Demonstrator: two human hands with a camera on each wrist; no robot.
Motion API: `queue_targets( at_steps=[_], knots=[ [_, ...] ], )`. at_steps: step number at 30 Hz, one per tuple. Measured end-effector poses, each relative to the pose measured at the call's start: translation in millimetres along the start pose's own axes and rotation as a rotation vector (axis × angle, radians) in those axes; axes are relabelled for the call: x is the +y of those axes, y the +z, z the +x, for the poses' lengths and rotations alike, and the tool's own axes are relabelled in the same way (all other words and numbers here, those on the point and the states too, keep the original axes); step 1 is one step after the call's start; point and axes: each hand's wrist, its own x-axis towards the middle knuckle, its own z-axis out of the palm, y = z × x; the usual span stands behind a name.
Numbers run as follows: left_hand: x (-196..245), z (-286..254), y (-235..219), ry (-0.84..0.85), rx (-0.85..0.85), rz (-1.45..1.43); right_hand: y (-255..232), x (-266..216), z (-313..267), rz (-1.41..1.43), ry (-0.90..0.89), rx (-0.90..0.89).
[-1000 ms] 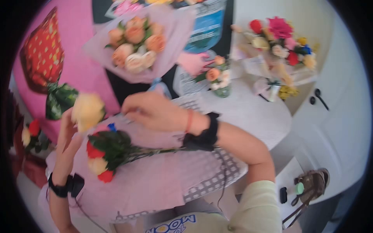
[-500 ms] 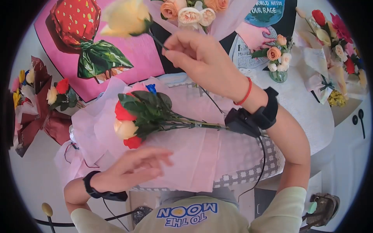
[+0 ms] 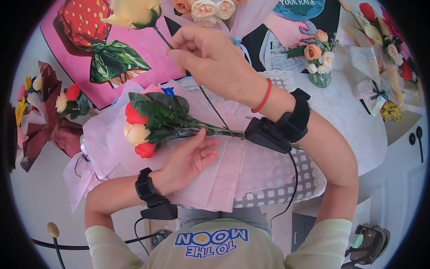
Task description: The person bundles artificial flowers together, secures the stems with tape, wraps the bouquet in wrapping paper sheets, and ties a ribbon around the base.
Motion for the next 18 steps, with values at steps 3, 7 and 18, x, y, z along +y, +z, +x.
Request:
queue_targets(
  at_steps=[3, 7, 18],
  knots=[
    [-4, 6, 4, 0.011, 0.036, -0.048, 0, 2, 1, -0.008, -0.042, -0.018],
    [0, 8, 6, 0.104, 0.018, -0.024, 2, -7, 1, 0.025, -0.023, -0.004],
    [76, -22, 8, 0.573, 0.096, 0.264, 1, -67, 12, 0.296, -0.017, -0.090]
  ],
)
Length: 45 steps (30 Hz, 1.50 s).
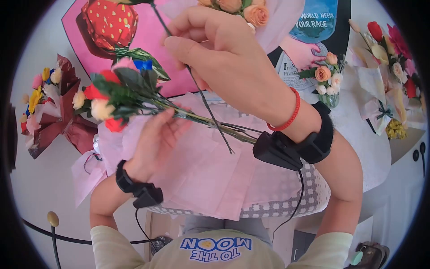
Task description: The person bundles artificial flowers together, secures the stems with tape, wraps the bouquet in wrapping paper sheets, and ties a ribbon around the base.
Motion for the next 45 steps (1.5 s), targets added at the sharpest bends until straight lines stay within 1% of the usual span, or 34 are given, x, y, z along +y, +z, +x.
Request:
queue_targets(
  at_steps=[1, 3, 4, 6, 7, 9, 10, 13, 17, 20, 22, 25, 27, 28, 30, 33, 35, 40, 42, 43, 45],
  knots=[
    [10, 3, -7, 0.009, 0.004, 0.002, 3, 10, 0, -0.242, -0.144, 0.084],
    [29, 9, -20, 0.145, -0.011, 0.145, 6, 16, 5, -0.234, -0.167, 0.086],
    [37, 12, -25, 0.155, -0.009, 0.147, 7, 17, 8, -0.230, -0.183, 0.095],
    [49, 16, -34, 0.251, -0.013, 0.275, 10, 20, 14, -0.211, -0.197, 0.112],
    [54, 18, -39, 0.257, -0.009, 0.274, 12, 21, 18, -0.194, -0.202, 0.135],
    [60, 21, -45, 0.362, 0.006, 0.368, 16, 24, 24, -0.188, -0.211, 0.149],
    [61, 21, -46, 0.366, 0.009, 0.367, 17, 25, 27, -0.183, -0.217, 0.169],
    [65, 20, -47, 0.384, -0.027, 0.357, 20, 27, 34, -0.216, -0.202, 0.151],
    [75, 23, -47, 0.405, -0.123, 0.316, 25, 29, 43, -0.220, -0.216, 0.143],
    [78, 23, -45, 0.431, -0.193, 0.296, 29, 27, 50, -0.205, -0.245, 0.180],
    [75, 21, -38, 0.441, -0.226, 0.289, 31, 23, 56, -0.205, -0.273, 0.224],
    [73, 16, -26, 0.456, -0.203, 0.271, 31, 11, 68, -0.161, -0.361, 0.251],
    [78, 16, -18, 0.437, -0.304, 0.157, 29, -1, 75, -0.142, -0.409, 0.221],
    [81, 17, -14, 0.443, -0.298, 0.134, 31, -7, 75, -0.170, -0.440, 0.255],
    [91, 17, -12, 0.453, -0.341, 0.145, 33, -18, 72, -0.205, -0.502, 0.298],
    [109, 16, -6, 0.464, -0.388, 0.163, 30, -26, 65, -0.155, -0.512, 0.326],
    [121, 14, -6, 0.425, -0.473, 0.167, 29, -30, 60, -0.100, -0.532, 0.335],
    [127, 23, -19, 0.490, -0.457, 0.285, 30, -35, 49, -0.066, -0.582, 0.326],
    [123, 29, -27, 0.540, -0.462, 0.331, 33, -37, 42, -0.035, -0.611, 0.374],
    [119, 30, -29, 0.543, -0.464, 0.335, 33, -37, 39, -0.034, -0.616, 0.374],
    [111, 29, -28, 0.510, -0.461, 0.228, 33, -36, 33, -0.019, -0.667, 0.406]
  ],
)
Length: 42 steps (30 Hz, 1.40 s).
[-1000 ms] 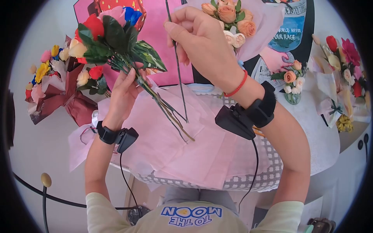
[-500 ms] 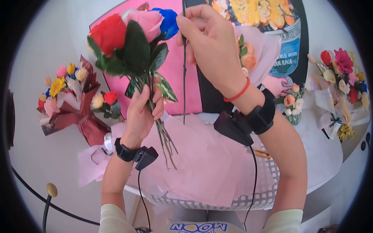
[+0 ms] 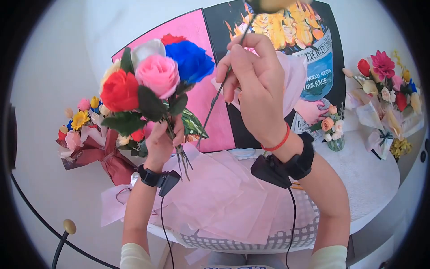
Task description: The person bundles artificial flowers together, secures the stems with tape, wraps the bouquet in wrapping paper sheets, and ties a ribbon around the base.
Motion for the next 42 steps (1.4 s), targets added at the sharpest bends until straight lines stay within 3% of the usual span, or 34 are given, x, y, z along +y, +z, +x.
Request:
queue_targets(
  at_steps=[2, 4, 6, 14, 16, 24, 36, 40, 42],
  knots=[
    [-6, -1, 2, 0.057, -0.030, 0.033, 0, -3, -5, 0.015, -0.074, 0.003],
    [-13, -5, -1, -0.021, 0.049, 0.152, -2, -5, -11, 0.026, -0.102, -0.026],
    [-24, -5, -10, -0.011, -0.001, 0.162, -3, -5, -17, 0.038, -0.155, -0.034],
    [-25, 2, 5, 0.073, 0.072, 0.045, -9, -6, -22, 0.080, -0.279, -0.038],
    [-22, 7, 5, 0.095, -0.011, 0.046, -10, -4, -20, 0.069, -0.310, -0.075],
    [-22, 11, 12, 0.023, 0.097, -0.036, -4, 10, -10, 0.066, -0.295, -0.047],
    [-17, 16, 18, -0.019, 0.003, -0.013, 13, 18, 5, -0.049, -0.239, -0.137],
    [-17, 17, 22, -0.037, 0.075, -0.047, 18, 19, 11, -0.113, -0.217, -0.184],
    [-17, 19, 16, -0.047, -0.082, -0.022, 22, 17, 13, -0.119, -0.207, -0.182]
  ],
)
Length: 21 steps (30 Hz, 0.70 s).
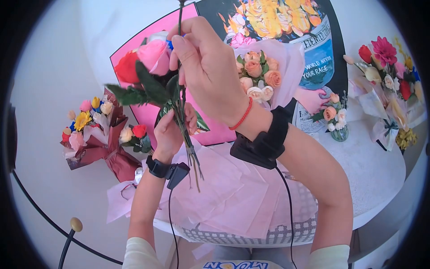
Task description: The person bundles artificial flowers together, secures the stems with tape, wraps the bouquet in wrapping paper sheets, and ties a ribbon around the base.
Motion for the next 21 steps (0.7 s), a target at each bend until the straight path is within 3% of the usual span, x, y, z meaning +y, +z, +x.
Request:
queue_targets(
  at_steps=[9, 21],
  knots=[
    [-6, -4, 8, -0.109, -0.044, -0.063, 5, 1, 6, -0.065, -0.013, 0.039],
    [-9, -2, 16, -0.086, -0.008, -0.113, 2, 3, -1, 0.001, -0.007, 0.122]
  ],
)
